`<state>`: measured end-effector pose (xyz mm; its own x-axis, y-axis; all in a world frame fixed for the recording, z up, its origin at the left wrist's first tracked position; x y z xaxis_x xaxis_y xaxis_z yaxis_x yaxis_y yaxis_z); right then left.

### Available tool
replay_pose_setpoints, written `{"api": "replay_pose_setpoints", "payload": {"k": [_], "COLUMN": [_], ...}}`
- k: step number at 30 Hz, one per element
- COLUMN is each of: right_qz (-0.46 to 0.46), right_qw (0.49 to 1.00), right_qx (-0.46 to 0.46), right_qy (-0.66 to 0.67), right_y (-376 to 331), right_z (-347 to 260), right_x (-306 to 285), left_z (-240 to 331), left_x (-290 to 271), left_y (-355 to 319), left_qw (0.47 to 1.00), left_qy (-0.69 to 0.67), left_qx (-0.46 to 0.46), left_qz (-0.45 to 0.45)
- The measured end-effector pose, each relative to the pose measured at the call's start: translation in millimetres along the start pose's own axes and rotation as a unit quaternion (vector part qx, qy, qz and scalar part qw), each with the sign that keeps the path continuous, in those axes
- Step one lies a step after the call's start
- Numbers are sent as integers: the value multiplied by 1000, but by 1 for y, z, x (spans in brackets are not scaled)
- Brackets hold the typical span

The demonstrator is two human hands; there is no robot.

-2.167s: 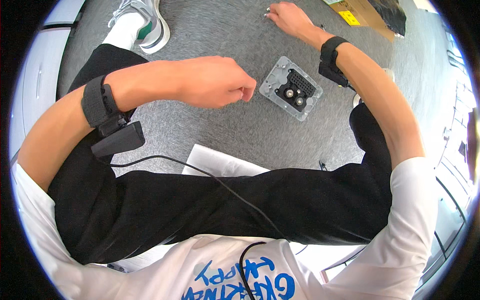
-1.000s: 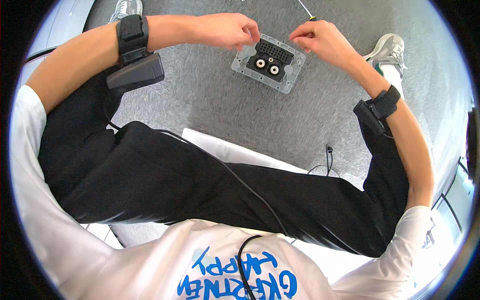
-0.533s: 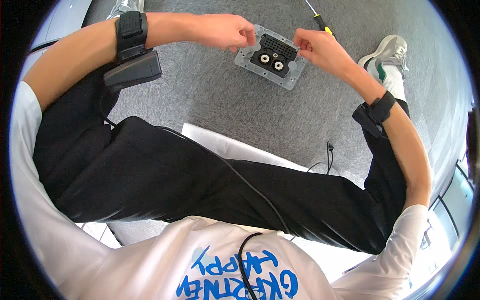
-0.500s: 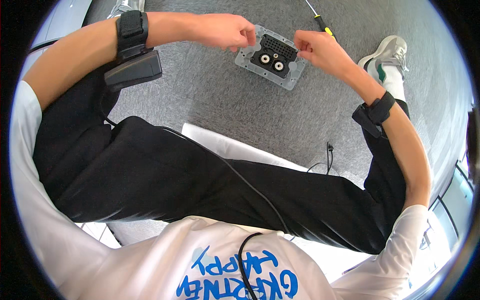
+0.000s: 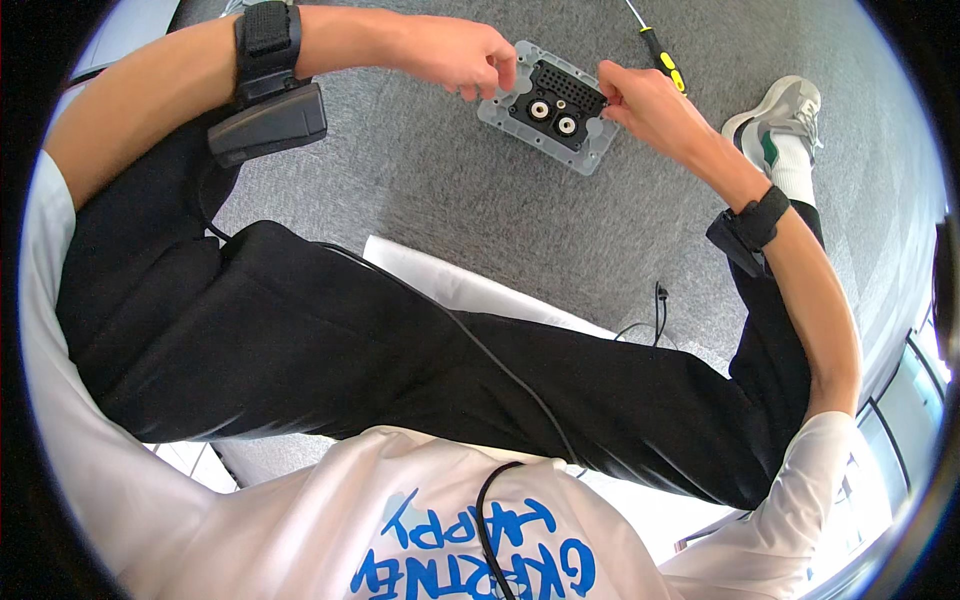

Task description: The person handles a black sensor housing, places it onto a metal mounting plate on the floor, and uses a screwdriver to insert and tighten several small screws into the assembly.

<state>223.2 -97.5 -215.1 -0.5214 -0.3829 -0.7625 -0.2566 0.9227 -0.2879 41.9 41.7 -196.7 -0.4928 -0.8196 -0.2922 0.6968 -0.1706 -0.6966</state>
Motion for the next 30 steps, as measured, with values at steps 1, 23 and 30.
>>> {"api": "replay_pose_setpoints", "payload": {"k": [1, 23, 30], "right_qz": [0, -54, -65], "right_qw": [1000, 989, 966], "right_qx": [-6, 82, 99], "right_qy": [-6, 114, 230], "right_y": [0, 6, 3], "right_z": [0, 18, 33], "right_x": [0, -3, 0], "left_z": [0, 6, 8], "left_x": [0, -2, -1], "left_y": [0, -4, -4], "left_qw": [1000, 999, 999], "left_qy": [2, -21, -32], "left_qx": [-4, 2, -3], "left_qz": [-2, -29, -41]}}
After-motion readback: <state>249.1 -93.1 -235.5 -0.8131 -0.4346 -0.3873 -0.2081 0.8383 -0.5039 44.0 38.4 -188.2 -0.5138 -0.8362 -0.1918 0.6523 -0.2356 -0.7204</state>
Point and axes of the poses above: each hand's wrist, its own y-axis towards the middle knuckle, its own x-axis out of the palm, z = x × y, the point moved 5 cm from there along y, towards the middle knuckle, and after that the axes turned 8 degrees about -z, right-handed, at the moved point
